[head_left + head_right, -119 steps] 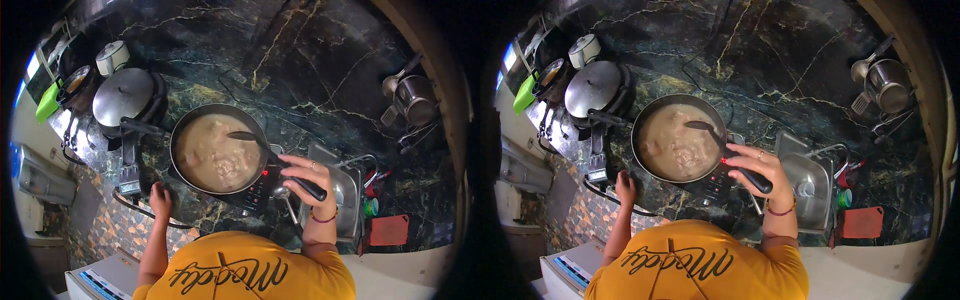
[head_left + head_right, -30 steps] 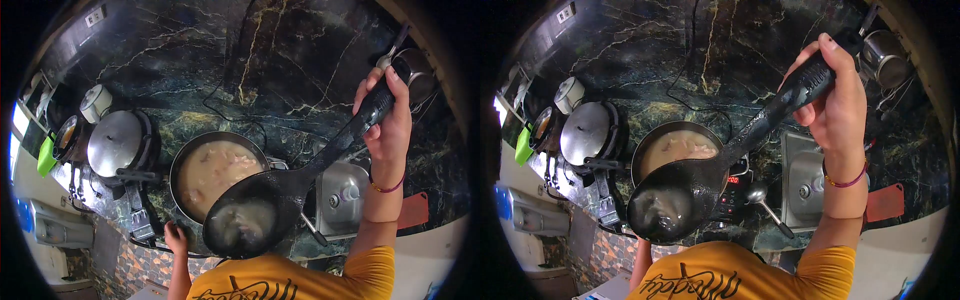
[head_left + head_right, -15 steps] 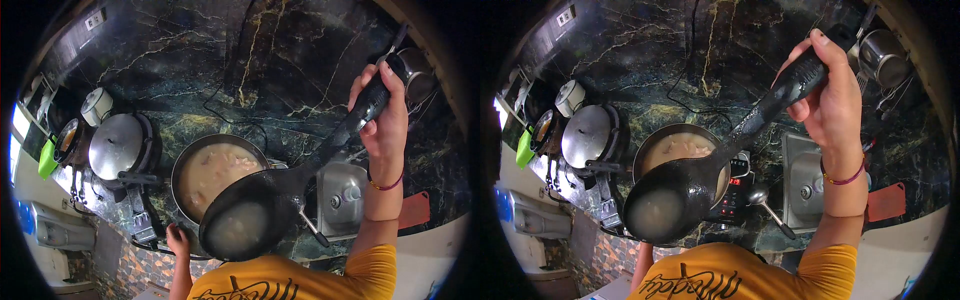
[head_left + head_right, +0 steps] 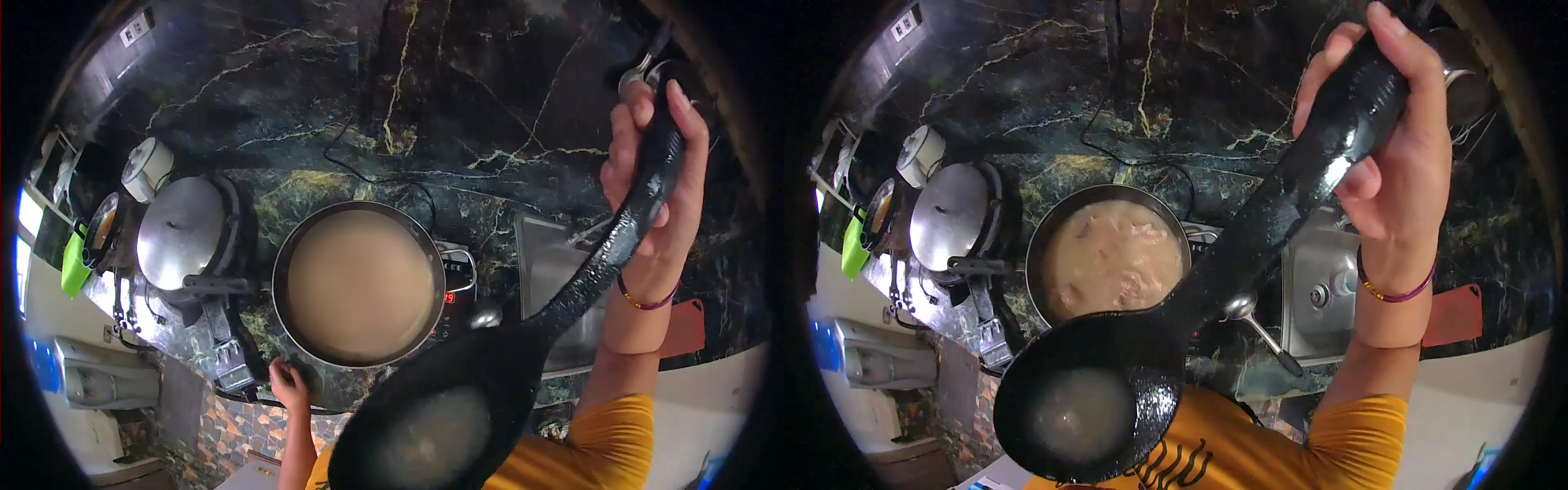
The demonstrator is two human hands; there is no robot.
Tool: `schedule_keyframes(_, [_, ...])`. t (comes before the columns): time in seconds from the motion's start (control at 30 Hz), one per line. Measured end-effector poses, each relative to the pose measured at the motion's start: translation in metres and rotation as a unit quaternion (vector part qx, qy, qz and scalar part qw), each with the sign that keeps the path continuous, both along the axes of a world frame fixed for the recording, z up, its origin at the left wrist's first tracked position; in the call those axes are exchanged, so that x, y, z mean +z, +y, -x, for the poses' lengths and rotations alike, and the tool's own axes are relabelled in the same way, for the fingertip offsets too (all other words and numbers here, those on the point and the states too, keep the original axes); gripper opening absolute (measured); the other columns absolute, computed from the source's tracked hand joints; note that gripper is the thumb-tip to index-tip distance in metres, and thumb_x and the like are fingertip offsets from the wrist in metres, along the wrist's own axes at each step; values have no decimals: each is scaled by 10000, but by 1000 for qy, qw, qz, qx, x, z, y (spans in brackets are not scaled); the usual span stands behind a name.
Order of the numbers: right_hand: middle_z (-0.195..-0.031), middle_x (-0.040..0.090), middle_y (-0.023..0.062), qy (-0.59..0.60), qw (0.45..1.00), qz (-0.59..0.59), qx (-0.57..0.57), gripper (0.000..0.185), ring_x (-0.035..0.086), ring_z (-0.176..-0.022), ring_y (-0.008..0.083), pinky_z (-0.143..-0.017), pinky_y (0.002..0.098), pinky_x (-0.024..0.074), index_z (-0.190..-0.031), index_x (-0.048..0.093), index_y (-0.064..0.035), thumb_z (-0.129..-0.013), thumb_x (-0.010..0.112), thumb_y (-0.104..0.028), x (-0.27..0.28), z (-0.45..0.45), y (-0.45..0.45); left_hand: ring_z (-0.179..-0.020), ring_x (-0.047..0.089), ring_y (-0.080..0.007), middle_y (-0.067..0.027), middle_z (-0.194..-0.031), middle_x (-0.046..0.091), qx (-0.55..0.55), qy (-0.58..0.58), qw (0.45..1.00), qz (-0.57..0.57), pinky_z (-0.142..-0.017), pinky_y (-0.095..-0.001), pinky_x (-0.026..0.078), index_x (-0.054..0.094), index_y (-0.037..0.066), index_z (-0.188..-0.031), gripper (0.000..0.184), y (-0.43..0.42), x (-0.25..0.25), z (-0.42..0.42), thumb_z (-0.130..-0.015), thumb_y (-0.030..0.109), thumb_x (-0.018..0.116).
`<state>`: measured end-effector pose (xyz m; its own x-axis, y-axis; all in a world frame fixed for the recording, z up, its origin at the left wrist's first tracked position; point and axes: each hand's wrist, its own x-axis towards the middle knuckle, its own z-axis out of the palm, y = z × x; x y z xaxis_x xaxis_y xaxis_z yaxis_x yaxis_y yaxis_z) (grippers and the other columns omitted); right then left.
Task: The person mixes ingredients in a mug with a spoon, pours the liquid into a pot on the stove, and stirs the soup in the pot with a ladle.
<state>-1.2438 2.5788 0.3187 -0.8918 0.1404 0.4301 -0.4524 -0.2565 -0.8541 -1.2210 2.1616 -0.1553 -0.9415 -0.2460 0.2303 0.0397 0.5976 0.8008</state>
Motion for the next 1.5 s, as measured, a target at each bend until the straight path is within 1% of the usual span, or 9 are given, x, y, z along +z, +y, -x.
schedule_keyframes(0.07, [-609,488,87,-3,1000,-7,2,313,375,-280,61,-259,143,328,-927,433,-44,-1047,419,-332,1,-3,-1,-740,534,-234,-89,-831,553,8,-2,1000,-17,-704,-341,460,578,23,-1133,275,-9,-26,5,-860,-10,567])
schedule_keyframes(0.17, [-590,457,57,2,999,-42,32,298,329,-300,64,-278,172,301,-930,427,-58,-1046,429,-332,2,-5,5,-726,528,-225,-89,-820,545,17,-5,1000,-21,-689,-336,458,579,20,-1129,267,-5,-19,3,-864,-9,565])
schedule_keyframes(0.47, [-588,430,36,8,999,-40,-6,277,361,-376,82,-337,201,313,-924,427,-78,-1041,451,-328,-1,-10,12,-708,540,-191,-74,-822,560,23,-11,1000,12,-655,-306,463,588,18,-1143,269,-1,-3,2,-875,9,568])
schedule_keyframes(0.63, [-599,442,45,9,997,-66,36,276,377,-391,83,-353,201,327,-923,426,-77,-1039,453,-326,3,-13,20,-746,555,-206,-94,-860,581,17,-25,999,15,-704,-318,474,582,10,-1146,266,-3,-5,3,-880,10,567])
schedule_keyframes(0.93, [-620,448,54,42,999,-32,4,260,365,-391,81,-379,212,308,-934,423,-77,-1036,458,-313,9,-21,26,-777,558,-234,-105,-865,582,14,-31,999,2,-744,-338,474,580,5,-1128,254,0,4,2,-874,8,570])
schedule_keyframes(1.23, [-712,464,63,35,989,-58,135,270,405,-441,76,-412,205,341,-942,418,-69,-1038,449,-319,19,-28,36,-781,570,-269,-122,-870,590,20,8,999,35,-758,-358,476,585,8,-1113,238,2,2,4,-876,23,565])
schedule_keyframes(1.33, [-720,470,57,59,995,-65,45,272,366,-407,77,-389,209,342,-939,421,-70,-1036,451,-322,13,-25,35,-781,573,-275,-127,-874,594,20,0,1000,16,-762,-357,478,584,9,-1111,236,1,1,4,-876,27,565])
schedule_keyframes(1.4, [-661,488,45,46,996,-54,-52,286,392,-350,75,-345,191,370,-930,443,-63,-1034,451,-329,5,-20,5,-784,575,-276,-131,-882,599,20,-14,1000,-12,-764,-356,478,584,9,-1111,238,-13,-31,6,-875,27,564])
schedule_keyframes(1.5, [-732,540,102,47,994,19,-101,316,464,-362,77,-283,154,338,-960,515,-38,-1024,462,-344,-12,-8,7,-785,577,-276,-134,-888,605,19,-16,999,-30,-761,-355,479,584,12,-1116,246,-12,-36,9,-871,26,565])
